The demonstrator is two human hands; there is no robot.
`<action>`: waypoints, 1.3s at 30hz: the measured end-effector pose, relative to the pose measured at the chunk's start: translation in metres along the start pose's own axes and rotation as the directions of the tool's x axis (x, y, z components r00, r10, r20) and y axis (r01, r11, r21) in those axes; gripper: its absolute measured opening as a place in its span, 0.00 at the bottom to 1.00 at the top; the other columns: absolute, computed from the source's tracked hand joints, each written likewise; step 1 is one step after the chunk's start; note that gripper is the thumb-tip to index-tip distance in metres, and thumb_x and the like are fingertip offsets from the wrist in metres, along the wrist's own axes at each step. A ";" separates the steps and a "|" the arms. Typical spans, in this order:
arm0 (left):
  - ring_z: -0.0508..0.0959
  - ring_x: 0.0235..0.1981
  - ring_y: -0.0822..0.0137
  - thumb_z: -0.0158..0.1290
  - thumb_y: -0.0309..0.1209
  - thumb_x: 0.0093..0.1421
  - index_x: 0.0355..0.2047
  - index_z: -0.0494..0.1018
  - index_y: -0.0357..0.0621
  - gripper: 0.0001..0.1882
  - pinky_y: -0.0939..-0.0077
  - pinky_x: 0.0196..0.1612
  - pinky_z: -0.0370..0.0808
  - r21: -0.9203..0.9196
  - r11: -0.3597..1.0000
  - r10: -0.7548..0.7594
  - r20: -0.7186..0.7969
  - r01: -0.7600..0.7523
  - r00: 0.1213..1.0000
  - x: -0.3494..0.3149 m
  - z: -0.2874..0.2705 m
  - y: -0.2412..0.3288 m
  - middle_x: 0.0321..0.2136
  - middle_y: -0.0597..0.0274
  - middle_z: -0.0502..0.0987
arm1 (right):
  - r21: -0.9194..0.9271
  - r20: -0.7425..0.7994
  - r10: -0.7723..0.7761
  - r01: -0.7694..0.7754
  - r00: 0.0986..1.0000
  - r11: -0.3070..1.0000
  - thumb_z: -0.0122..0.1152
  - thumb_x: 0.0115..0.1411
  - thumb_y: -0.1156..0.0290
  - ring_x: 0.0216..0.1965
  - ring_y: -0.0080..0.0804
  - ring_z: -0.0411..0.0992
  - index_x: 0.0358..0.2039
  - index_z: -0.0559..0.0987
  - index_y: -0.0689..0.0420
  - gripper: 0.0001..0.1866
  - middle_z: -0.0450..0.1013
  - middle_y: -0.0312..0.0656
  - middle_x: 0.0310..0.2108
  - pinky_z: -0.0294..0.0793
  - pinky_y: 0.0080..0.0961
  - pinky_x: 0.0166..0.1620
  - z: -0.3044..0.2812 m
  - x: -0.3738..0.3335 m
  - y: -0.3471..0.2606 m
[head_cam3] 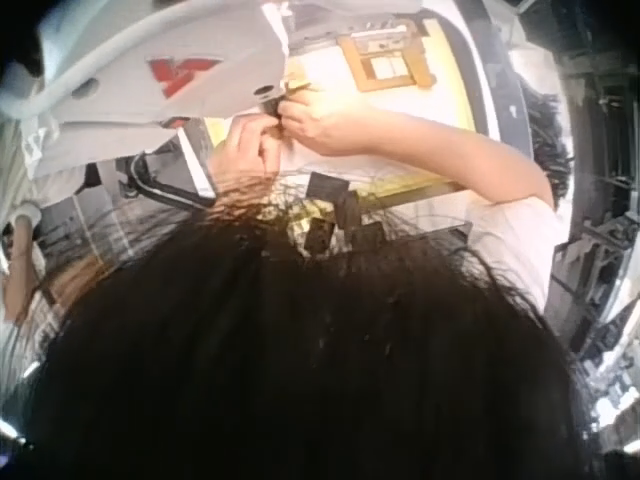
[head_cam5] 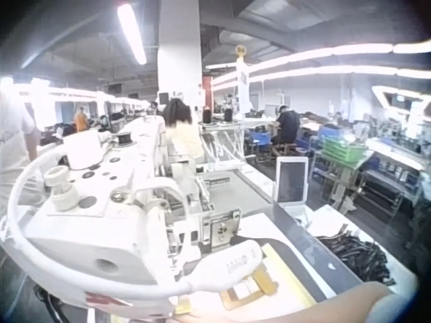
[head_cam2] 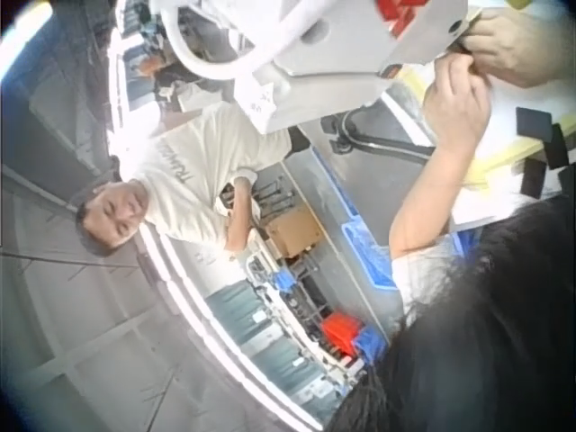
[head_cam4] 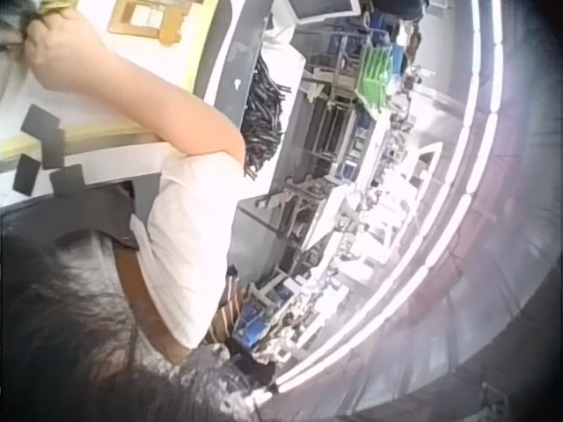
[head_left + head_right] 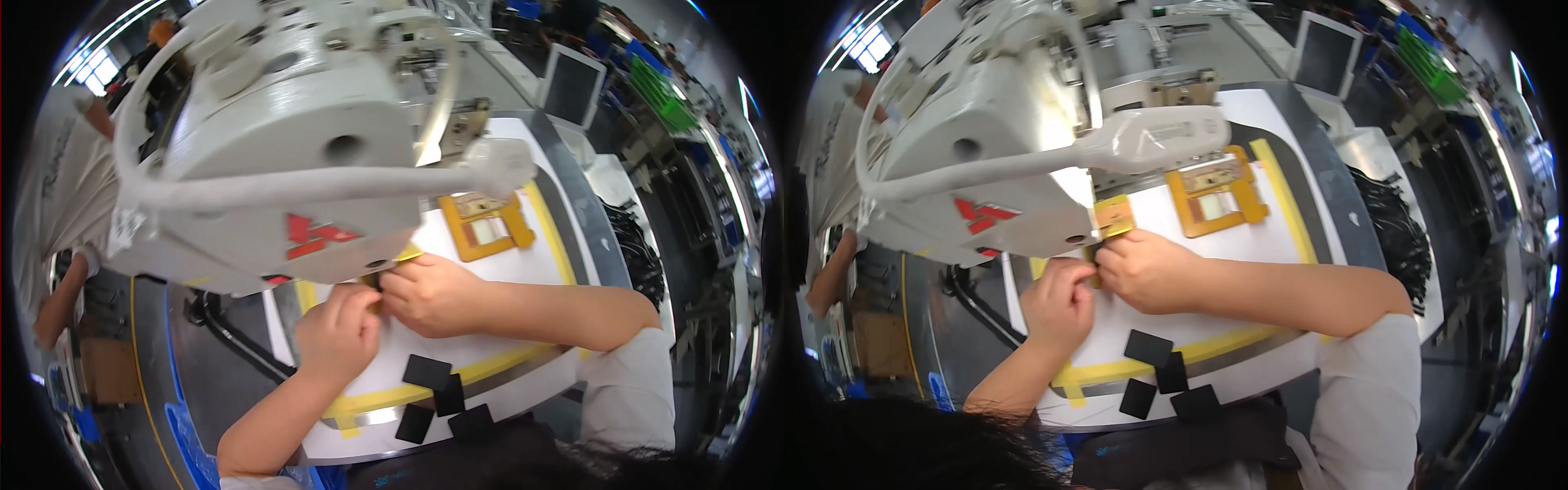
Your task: Aligning, measuring, and cutting small rectangular black reinforcement segments onto long zipper strips at a specialized machine template.
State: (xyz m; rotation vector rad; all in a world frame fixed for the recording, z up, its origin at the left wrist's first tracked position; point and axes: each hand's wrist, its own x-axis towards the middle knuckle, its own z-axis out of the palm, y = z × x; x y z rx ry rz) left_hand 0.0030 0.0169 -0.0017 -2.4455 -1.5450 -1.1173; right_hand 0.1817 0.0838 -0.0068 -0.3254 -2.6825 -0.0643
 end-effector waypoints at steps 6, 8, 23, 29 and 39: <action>0.76 0.30 0.54 0.48 0.17 0.45 0.34 0.69 0.44 0.15 0.65 0.29 0.73 0.029 0.999 -0.036 0.101 0.033 0.994 0.003 -0.003 0.006 0.32 0.57 0.73 | 0.094 -0.188 0.095 -0.078 0.978 0.993 0.57 0.49 0.67 0.34 0.33 0.66 0.23 0.74 0.56 0.06 0.66 0.37 0.25 0.62 0.29 0.43 0.011 -0.003 -0.003; 0.75 0.32 0.53 0.46 0.16 0.46 0.34 0.69 0.42 0.14 0.64 0.30 0.73 -0.027 0.999 -0.016 0.123 0.020 0.992 0.000 0.003 0.007 0.33 0.55 0.72 | 0.266 -0.034 0.240 -0.222 0.970 0.938 0.55 0.54 0.63 0.46 0.34 0.64 0.33 0.77 0.59 0.13 0.71 0.39 0.40 0.61 0.32 0.48 0.002 -0.012 -0.004; 0.72 0.35 0.54 0.47 0.18 0.53 0.34 0.72 0.37 0.08 0.64 0.41 0.71 0.160 0.973 0.140 0.146 -0.163 0.979 0.008 -0.005 0.024 0.33 0.50 0.70 | -0.361 -0.214 0.881 -0.804 -0.421 -0.472 0.55 0.50 0.68 0.37 0.41 0.75 0.31 0.81 0.52 0.09 0.77 0.45 0.32 0.73 0.38 0.40 -0.125 -0.505 -0.015; 0.72 0.33 0.55 0.47 0.18 0.53 0.33 0.71 0.36 0.07 0.65 0.39 0.71 0.165 0.975 0.129 0.116 -0.147 0.985 0.005 0.001 0.019 0.32 0.51 0.69 | 0.092 -0.323 0.636 -0.692 -0.701 -0.716 0.63 0.46 0.59 0.36 0.44 0.75 0.28 0.80 0.54 0.13 0.76 0.47 0.30 0.73 0.37 0.41 -0.056 -0.575 -0.031; 0.72 0.33 0.58 0.51 0.21 0.53 0.36 0.73 0.39 0.09 0.70 0.34 0.73 0.123 0.988 0.082 0.117 -0.097 0.990 -0.014 0.000 -0.002 0.32 0.52 0.70 | 0.976 -0.216 0.780 -0.148 -0.587 0.159 0.60 0.57 0.68 0.20 0.15 0.67 0.26 0.71 0.53 0.07 0.69 0.30 0.21 0.65 0.09 0.23 -0.185 -0.400 -0.024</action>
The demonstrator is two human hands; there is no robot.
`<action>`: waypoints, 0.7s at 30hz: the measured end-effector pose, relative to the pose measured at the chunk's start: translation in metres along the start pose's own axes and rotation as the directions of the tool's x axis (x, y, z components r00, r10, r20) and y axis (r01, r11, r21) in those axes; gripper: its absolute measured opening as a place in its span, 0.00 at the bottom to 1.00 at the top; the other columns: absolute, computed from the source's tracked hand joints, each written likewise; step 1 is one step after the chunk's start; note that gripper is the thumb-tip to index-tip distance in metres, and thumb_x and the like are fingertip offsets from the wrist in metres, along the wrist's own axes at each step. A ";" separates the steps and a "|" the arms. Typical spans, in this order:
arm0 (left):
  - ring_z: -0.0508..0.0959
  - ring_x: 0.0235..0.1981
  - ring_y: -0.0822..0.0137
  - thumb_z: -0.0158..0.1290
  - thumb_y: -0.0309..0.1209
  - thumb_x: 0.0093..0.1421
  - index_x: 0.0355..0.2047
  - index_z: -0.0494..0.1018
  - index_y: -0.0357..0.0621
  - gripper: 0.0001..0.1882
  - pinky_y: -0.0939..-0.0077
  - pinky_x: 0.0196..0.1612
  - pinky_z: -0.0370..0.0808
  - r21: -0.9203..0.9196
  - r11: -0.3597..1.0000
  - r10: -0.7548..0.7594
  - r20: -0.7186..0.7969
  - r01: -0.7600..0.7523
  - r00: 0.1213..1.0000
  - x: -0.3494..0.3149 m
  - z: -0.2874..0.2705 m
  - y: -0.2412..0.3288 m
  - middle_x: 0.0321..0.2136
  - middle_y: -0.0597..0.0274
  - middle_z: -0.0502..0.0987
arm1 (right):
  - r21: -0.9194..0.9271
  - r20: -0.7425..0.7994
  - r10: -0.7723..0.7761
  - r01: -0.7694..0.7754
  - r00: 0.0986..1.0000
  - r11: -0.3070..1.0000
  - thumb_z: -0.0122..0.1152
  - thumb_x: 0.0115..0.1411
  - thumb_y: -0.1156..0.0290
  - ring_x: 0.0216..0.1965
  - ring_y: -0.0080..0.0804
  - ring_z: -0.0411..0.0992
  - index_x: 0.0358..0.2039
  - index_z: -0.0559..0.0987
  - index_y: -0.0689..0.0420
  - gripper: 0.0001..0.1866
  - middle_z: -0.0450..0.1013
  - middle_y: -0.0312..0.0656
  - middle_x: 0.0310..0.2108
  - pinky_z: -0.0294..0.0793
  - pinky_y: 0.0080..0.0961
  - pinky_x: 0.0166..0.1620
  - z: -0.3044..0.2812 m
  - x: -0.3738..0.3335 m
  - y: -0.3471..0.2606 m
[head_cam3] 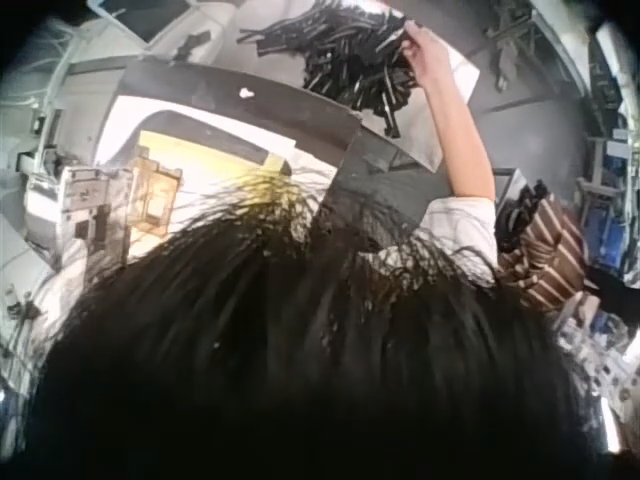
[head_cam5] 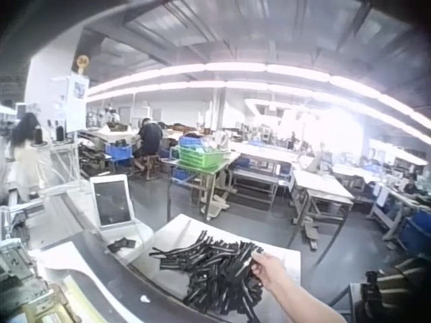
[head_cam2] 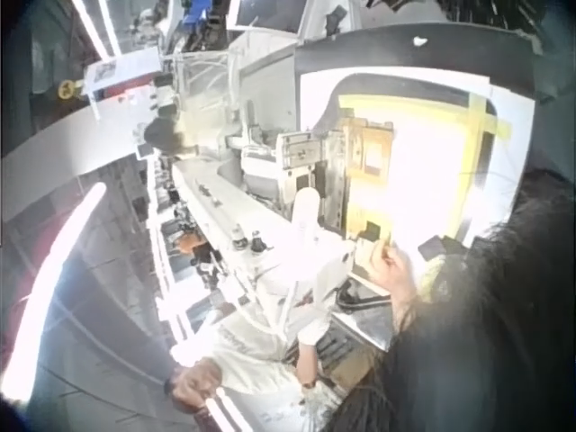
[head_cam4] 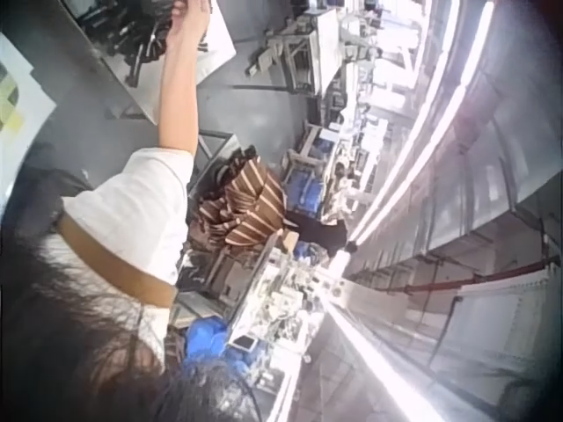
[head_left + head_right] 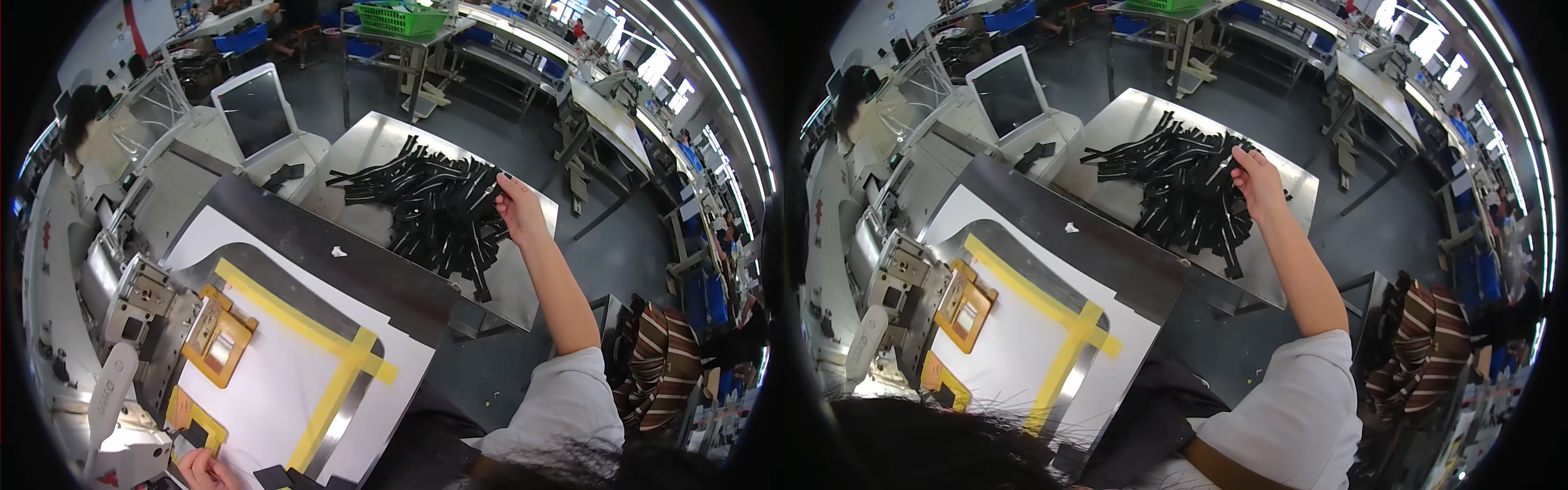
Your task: Aligning, measuring, and cutting small rectangular black reinforcement segments onto long zipper strips at a specialized machine template.
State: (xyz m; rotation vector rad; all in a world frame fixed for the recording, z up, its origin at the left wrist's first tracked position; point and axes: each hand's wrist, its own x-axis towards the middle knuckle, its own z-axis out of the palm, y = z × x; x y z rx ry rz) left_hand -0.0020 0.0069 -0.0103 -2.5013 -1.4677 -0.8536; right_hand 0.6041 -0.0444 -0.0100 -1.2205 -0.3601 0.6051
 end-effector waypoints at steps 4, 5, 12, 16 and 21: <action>0.74 0.34 0.64 0.50 0.20 0.51 0.41 0.70 0.39 0.15 0.74 0.33 0.71 -0.267 0.963 -0.031 0.073 0.049 0.997 -0.004 -0.012 -0.002 0.39 0.53 0.70 | 0.159 0.359 0.006 -0.067 0.933 0.985 0.56 0.58 0.74 0.22 0.19 0.71 0.35 0.72 0.58 0.05 0.72 0.34 0.26 0.71 0.13 0.27 0.097 -0.088 -0.021; 0.74 0.33 0.68 0.48 0.19 0.50 0.43 0.69 0.39 0.17 0.77 0.31 0.71 -0.370 0.927 -0.020 0.103 0.057 0.994 -0.001 -0.021 -0.001 0.42 0.53 0.69 | 0.155 0.453 0.031 -0.113 0.891 0.981 0.56 0.58 0.75 0.23 0.21 0.72 0.36 0.72 0.59 0.06 0.73 0.36 0.27 0.72 0.14 0.27 0.115 -0.109 -0.018; 0.74 0.46 0.62 0.54 0.26 0.54 0.50 0.66 0.39 0.22 0.73 0.42 0.74 -0.738 0.617 0.009 0.355 0.274 0.935 0.060 -0.020 0.097 0.49 0.52 0.69 | -0.130 0.810 0.305 -0.354 0.501 0.926 0.61 0.54 0.73 0.31 0.33 0.74 0.36 0.72 0.61 0.10 0.70 0.41 0.32 0.76 0.28 0.37 0.185 -0.210 0.029; 0.79 0.35 0.65 0.53 0.22 0.54 0.45 0.71 0.40 0.16 0.76 0.34 0.75 -0.673 0.622 0.009 0.518 0.401 0.855 0.050 -0.021 0.080 0.37 0.56 0.77 | -0.166 0.857 0.354 -0.448 0.375 0.878 0.57 0.51 0.82 0.31 0.28 0.71 0.34 0.71 0.57 0.10 0.69 0.41 0.37 0.71 0.21 0.34 0.205 -0.225 0.043; 0.77 0.28 0.68 0.54 0.25 0.45 0.41 0.73 0.41 0.19 0.77 0.29 0.73 -0.354 0.901 0.282 0.039 -0.250 0.959 0.025 -0.024 0.056 0.38 0.60 0.77 | 0.097 0.876 0.267 -0.689 0.401 0.718 0.51 0.49 0.87 0.20 0.19 0.55 0.26 0.60 0.51 0.14 0.58 0.35 0.33 0.60 0.14 0.26 0.189 -0.195 0.032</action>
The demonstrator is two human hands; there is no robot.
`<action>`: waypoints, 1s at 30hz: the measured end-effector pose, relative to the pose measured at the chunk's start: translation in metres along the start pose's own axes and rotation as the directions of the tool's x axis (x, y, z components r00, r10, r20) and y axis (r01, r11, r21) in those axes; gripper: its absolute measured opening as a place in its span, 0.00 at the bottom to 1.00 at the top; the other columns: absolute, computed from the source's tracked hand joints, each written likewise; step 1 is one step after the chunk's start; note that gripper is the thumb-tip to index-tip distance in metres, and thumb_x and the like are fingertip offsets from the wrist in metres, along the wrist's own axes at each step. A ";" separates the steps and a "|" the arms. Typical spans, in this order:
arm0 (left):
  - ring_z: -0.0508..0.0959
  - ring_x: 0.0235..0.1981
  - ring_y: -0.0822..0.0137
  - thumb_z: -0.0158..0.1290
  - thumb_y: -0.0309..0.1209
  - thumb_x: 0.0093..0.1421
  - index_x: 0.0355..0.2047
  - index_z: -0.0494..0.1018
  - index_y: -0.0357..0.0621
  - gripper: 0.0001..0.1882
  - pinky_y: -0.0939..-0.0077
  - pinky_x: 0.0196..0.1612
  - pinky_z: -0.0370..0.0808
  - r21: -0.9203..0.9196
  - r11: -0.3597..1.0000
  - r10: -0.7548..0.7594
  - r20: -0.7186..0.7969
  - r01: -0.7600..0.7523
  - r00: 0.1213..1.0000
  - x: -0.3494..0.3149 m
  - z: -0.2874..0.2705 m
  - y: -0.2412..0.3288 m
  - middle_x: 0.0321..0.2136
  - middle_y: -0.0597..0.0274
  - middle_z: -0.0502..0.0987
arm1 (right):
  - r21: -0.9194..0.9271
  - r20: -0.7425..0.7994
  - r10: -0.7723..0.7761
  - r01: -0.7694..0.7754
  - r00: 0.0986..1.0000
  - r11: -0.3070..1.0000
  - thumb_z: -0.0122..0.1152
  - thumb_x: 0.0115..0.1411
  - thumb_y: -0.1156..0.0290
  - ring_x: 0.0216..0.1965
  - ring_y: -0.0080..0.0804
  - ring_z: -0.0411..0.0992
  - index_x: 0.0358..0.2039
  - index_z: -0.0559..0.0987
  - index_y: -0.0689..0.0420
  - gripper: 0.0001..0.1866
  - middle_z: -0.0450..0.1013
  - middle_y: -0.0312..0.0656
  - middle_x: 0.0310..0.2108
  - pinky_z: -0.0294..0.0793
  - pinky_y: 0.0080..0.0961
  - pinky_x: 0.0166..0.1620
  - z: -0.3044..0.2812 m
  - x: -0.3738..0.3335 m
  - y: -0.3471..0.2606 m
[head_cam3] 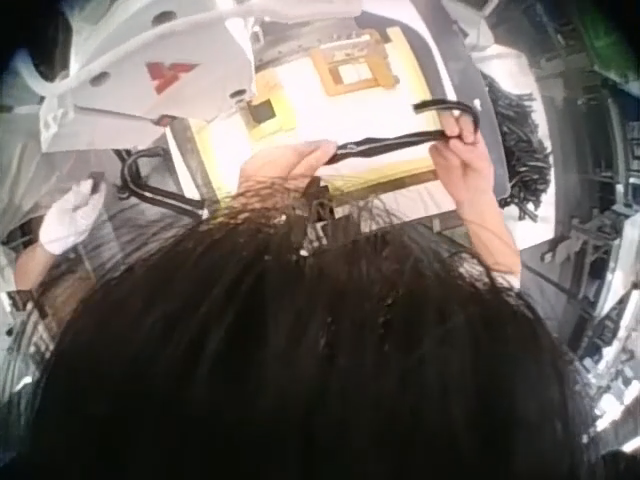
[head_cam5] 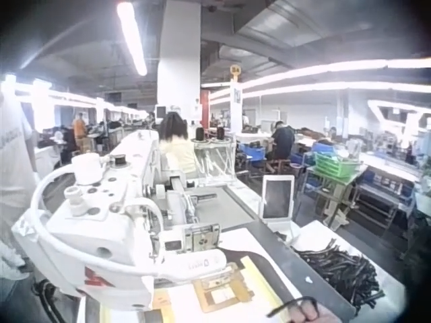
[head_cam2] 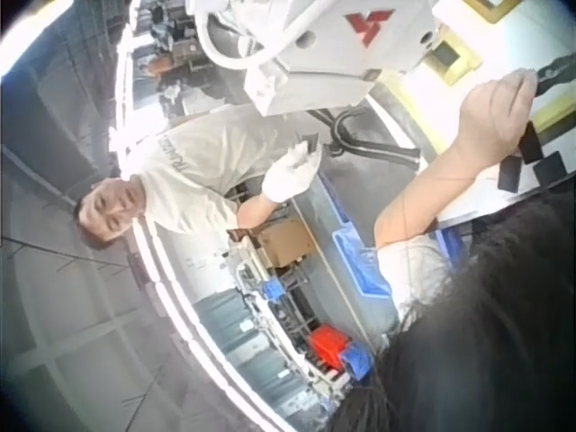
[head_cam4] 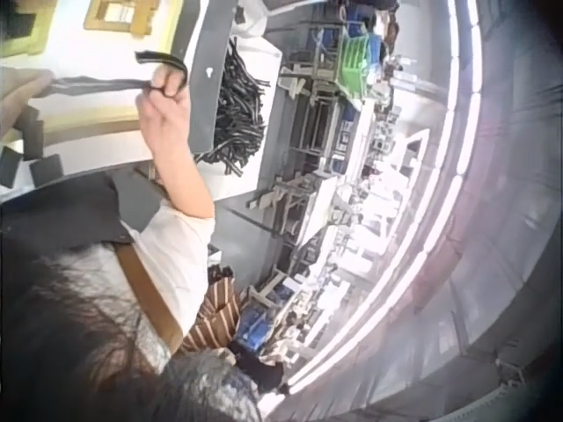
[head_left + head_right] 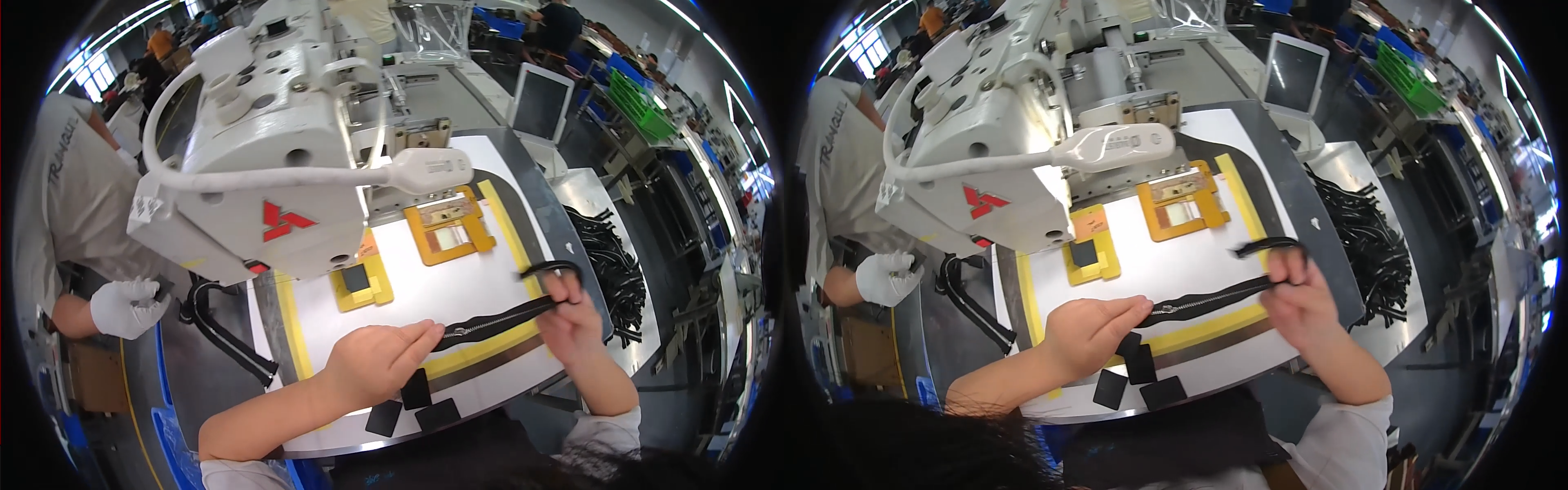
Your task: Aligning, measuring, and cutting small rectangular black reinforcement segments onto long zipper strips at a specialized machine template.
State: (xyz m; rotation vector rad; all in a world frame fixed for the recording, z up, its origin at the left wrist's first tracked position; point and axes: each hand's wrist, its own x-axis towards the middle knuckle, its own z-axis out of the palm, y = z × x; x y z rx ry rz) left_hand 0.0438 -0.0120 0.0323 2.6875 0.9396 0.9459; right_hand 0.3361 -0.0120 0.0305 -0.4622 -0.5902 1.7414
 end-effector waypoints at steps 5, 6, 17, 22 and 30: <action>0.76 0.31 0.66 0.54 0.28 0.44 0.38 0.70 0.37 0.18 0.78 0.32 0.73 0.206 0.970 0.127 0.027 -0.130 0.992 -0.023 0.017 -0.014 0.42 0.53 0.74 | -0.613 -0.510 -0.312 -0.084 0.801 0.786 0.52 0.57 0.78 0.38 0.23 0.68 0.54 0.65 0.57 0.23 0.65 0.39 0.47 0.68 0.16 0.37 -0.042 0.009 -0.036; 0.76 0.32 0.66 0.54 0.28 0.43 0.37 0.70 0.37 0.19 0.78 0.32 0.73 0.231 0.965 0.129 0.009 -0.127 0.992 -0.023 0.019 -0.014 0.41 0.53 0.74 | -0.714 -0.496 -0.478 -0.027 0.725 0.699 0.52 0.57 0.77 0.42 0.25 0.68 0.56 0.63 0.58 0.24 0.65 0.40 0.48 0.67 0.18 0.42 -0.042 0.012 -0.039; 0.77 0.34 0.64 0.54 0.27 0.47 0.38 0.72 0.37 0.16 0.77 0.31 0.75 0.107 0.974 0.207 -0.067 -0.199 0.976 -0.027 0.010 -0.001 0.42 0.55 0.72 | -0.935 0.334 0.500 0.349 0.799 0.067 0.56 0.58 0.68 0.40 0.42 0.70 0.41 0.74 0.59 0.13 0.72 0.46 0.38 0.68 0.32 0.44 0.056 0.057 0.056; 0.76 0.35 0.62 0.55 0.26 0.47 0.40 0.71 0.38 0.17 0.74 0.32 0.74 -0.139 0.977 -0.151 0.075 0.160 0.986 -0.046 0.004 -0.005 0.44 0.58 0.72 | -0.977 0.182 0.544 0.088 0.819 0.195 0.55 0.59 0.69 0.27 0.30 0.69 0.32 0.75 0.61 0.08 0.71 0.41 0.26 0.67 0.22 0.32 0.041 0.070 0.051; 0.71 0.47 0.61 0.48 0.26 0.53 0.47 0.68 0.37 0.20 0.71 0.47 0.68 0.295 0.943 -0.193 0.109 0.154 0.975 -0.019 0.007 -0.020 0.50 0.55 0.69 | -0.982 0.162 0.581 0.188 0.798 0.015 0.59 0.56 0.68 0.27 0.26 0.70 0.31 0.77 0.60 0.08 0.73 0.40 0.26 0.68 0.22 0.32 0.034 0.109 0.034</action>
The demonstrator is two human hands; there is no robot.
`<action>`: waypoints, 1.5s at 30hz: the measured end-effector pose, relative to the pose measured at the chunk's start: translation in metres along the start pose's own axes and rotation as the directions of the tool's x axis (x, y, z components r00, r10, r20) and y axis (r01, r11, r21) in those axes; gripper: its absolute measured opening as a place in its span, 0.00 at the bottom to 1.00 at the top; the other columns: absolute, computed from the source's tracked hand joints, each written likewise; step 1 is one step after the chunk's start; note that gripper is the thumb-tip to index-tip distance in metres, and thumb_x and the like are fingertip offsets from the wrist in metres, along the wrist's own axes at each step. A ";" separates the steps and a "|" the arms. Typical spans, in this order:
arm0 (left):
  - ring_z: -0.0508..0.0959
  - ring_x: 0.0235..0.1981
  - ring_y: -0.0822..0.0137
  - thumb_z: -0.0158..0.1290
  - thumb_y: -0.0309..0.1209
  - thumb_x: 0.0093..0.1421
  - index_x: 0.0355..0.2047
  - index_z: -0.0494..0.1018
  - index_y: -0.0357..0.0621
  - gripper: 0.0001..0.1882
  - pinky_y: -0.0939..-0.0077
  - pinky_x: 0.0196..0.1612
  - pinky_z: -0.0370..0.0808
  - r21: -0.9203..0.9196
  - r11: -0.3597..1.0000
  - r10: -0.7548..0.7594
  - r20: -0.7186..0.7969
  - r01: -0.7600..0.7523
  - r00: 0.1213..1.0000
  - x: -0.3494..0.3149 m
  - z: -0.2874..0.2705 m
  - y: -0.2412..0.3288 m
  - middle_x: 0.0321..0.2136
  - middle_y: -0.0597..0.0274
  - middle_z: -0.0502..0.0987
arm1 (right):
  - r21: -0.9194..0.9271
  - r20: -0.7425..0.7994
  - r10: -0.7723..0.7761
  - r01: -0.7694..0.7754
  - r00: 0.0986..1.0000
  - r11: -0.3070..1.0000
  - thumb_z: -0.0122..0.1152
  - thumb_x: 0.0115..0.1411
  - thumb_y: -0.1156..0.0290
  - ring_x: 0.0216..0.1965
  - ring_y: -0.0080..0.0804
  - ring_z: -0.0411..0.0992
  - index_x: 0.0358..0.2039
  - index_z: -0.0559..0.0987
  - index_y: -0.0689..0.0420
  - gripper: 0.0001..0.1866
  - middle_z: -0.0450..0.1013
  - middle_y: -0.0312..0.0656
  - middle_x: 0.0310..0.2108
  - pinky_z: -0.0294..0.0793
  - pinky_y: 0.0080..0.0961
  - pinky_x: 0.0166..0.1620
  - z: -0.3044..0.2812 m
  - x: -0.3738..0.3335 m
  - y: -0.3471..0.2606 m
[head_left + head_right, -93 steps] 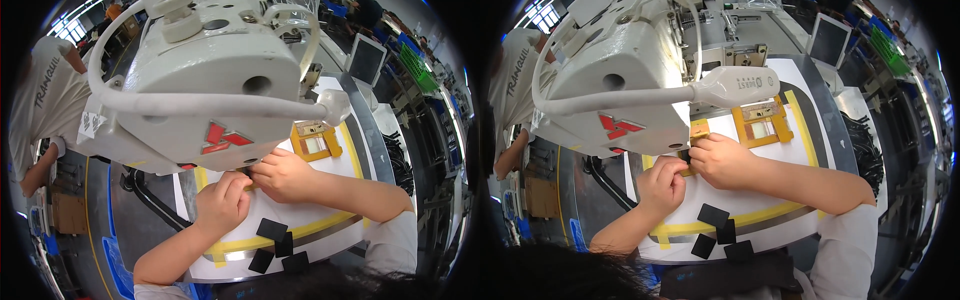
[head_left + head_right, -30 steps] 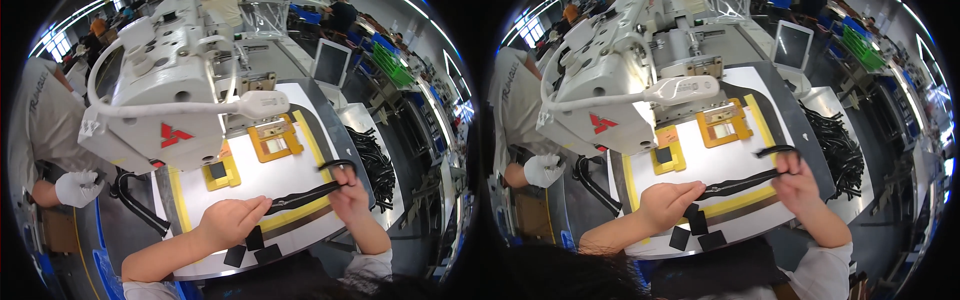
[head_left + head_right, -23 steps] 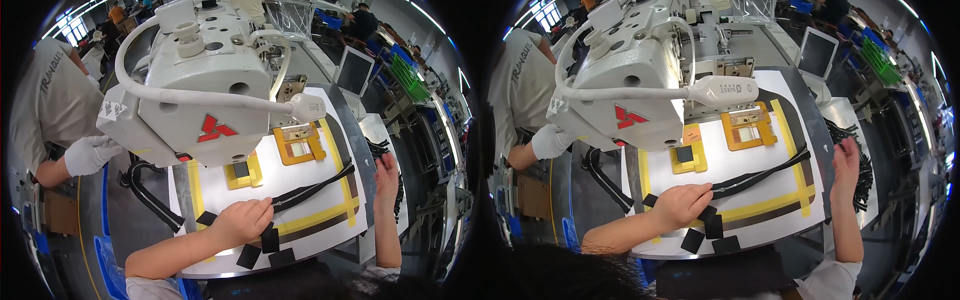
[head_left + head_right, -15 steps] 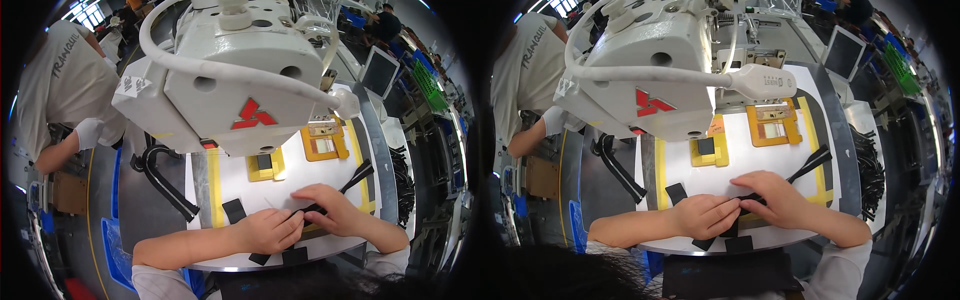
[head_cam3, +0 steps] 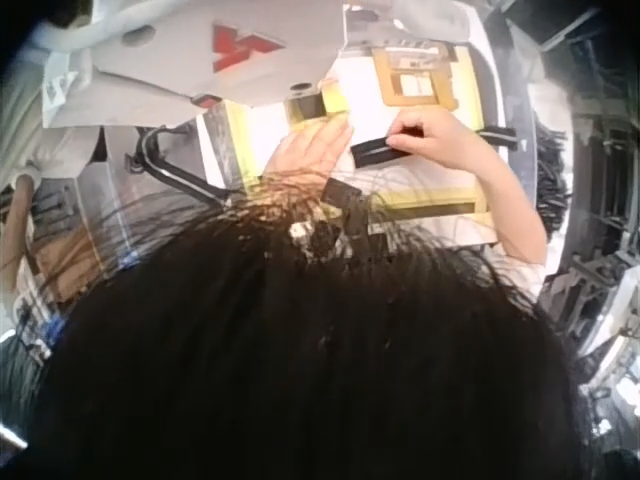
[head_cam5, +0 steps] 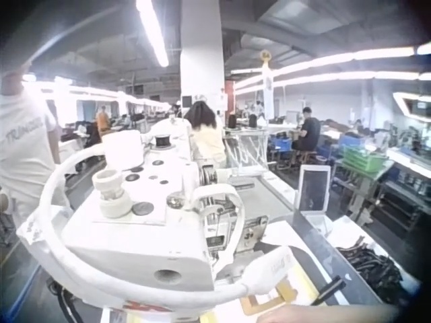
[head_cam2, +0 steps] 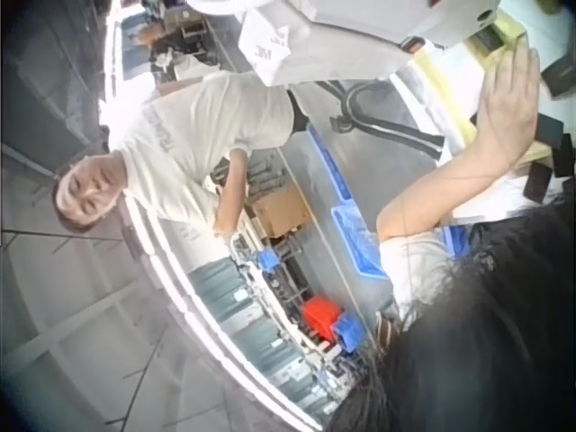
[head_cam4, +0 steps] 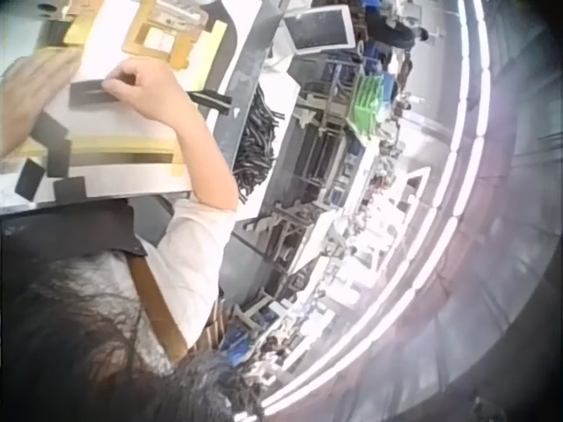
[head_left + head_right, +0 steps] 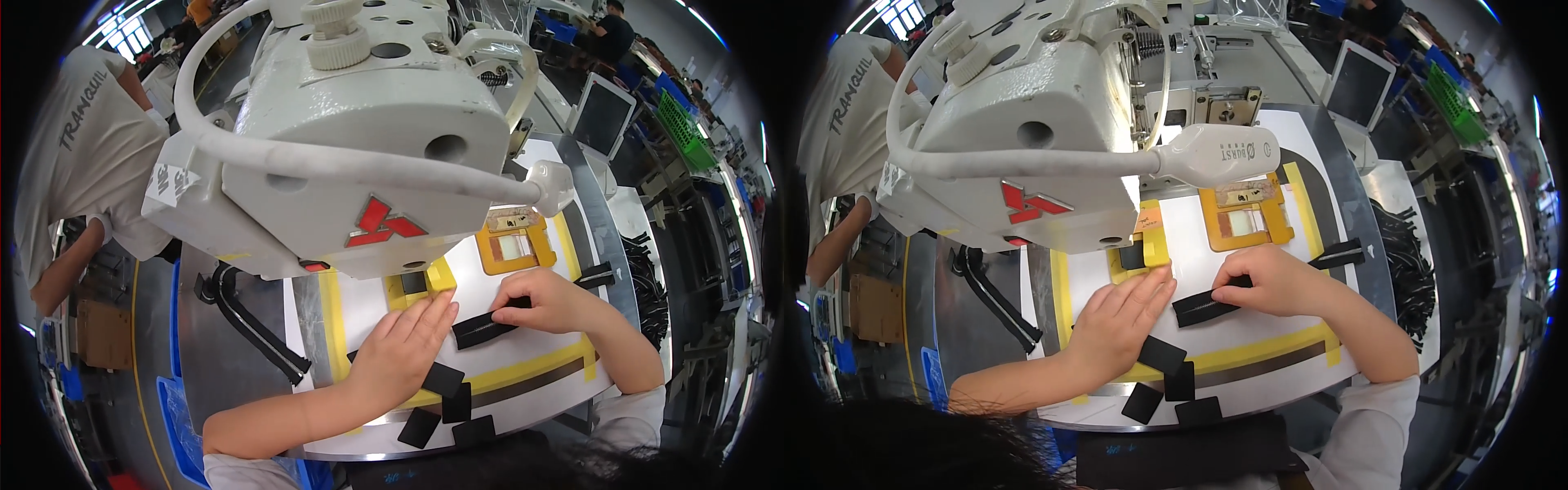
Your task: Aligning, measuring, and cutting small rectangular black reinforcement segments onto long zipper strips at a specialized machine template.
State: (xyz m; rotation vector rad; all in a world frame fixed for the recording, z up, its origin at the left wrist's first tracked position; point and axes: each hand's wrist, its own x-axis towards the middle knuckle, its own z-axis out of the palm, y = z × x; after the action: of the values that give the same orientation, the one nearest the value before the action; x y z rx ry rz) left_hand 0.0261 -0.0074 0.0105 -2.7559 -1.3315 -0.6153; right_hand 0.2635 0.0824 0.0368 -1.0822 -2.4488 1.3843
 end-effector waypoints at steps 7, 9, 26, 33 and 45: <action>0.66 0.53 0.62 0.56 0.33 0.49 0.49 0.68 0.41 0.25 0.63 0.52 0.64 0.074 0.995 -0.057 -0.091 0.064 0.994 0.000 0.007 -0.014 0.49 0.58 0.70 | 0.129 -0.283 0.037 -0.001 0.958 0.992 0.60 0.52 0.71 0.34 0.32 0.75 0.32 0.74 0.62 0.09 0.76 0.42 0.30 0.72 0.25 0.37 0.018 0.054 -0.016; 0.65 0.53 0.61 0.56 0.36 0.49 0.48 0.69 0.37 0.26 0.59 0.54 0.62 0.141 0.983 -0.119 0.019 0.116 0.993 0.001 0.005 -0.016 0.49 0.58 0.70 | -0.201 -0.307 0.004 -0.069 0.952 0.977 0.59 0.52 0.71 0.36 0.39 0.75 0.35 0.73 0.61 0.11 0.76 0.45 0.31 0.73 0.30 0.38 0.020 0.057 -0.018; 0.68 0.49 0.63 0.56 0.36 0.48 0.46 0.71 0.36 0.25 0.62 0.53 0.63 0.109 0.986 -0.129 0.016 0.126 0.992 0.001 0.005 -0.020 0.47 0.58 0.70 | -0.345 -0.435 -0.164 0.004 0.885 0.938 0.57 0.51 0.72 0.31 0.44 0.74 0.33 0.75 0.58 0.08 0.76 0.45 0.28 0.73 0.35 0.35 0.030 0.056 -0.019; 0.69 0.48 0.64 0.56 0.36 0.47 0.46 0.71 0.36 0.25 0.62 0.52 0.63 0.114 0.987 -0.117 -0.001 0.117 0.993 0.001 0.006 -0.022 0.46 0.58 0.70 | -0.574 -0.317 -0.474 0.232 0.821 0.785 0.62 0.47 0.71 0.39 0.37 0.73 0.33 0.77 0.58 0.11 0.74 0.41 0.39 0.71 0.32 0.40 0.038 0.048 -0.021; 0.73 0.41 0.57 0.56 0.26 0.45 0.46 0.67 0.35 0.25 0.67 0.41 0.71 -0.076 0.948 -0.313 -0.041 0.310 0.949 -0.011 -0.012 -0.018 0.43 0.54 0.70 | -0.689 -0.176 -0.488 0.248 0.855 0.681 0.61 0.49 0.65 0.45 0.34 0.66 0.41 0.76 0.59 0.18 0.69 0.39 0.42 0.66 0.31 0.45 0.046 0.041 -0.023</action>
State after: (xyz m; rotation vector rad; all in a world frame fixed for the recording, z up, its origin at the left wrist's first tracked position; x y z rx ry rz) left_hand 0.0023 -0.0058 0.0146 -2.5761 -1.7836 -0.7541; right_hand 0.2015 0.0692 0.0194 -0.7357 -2.6949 0.1665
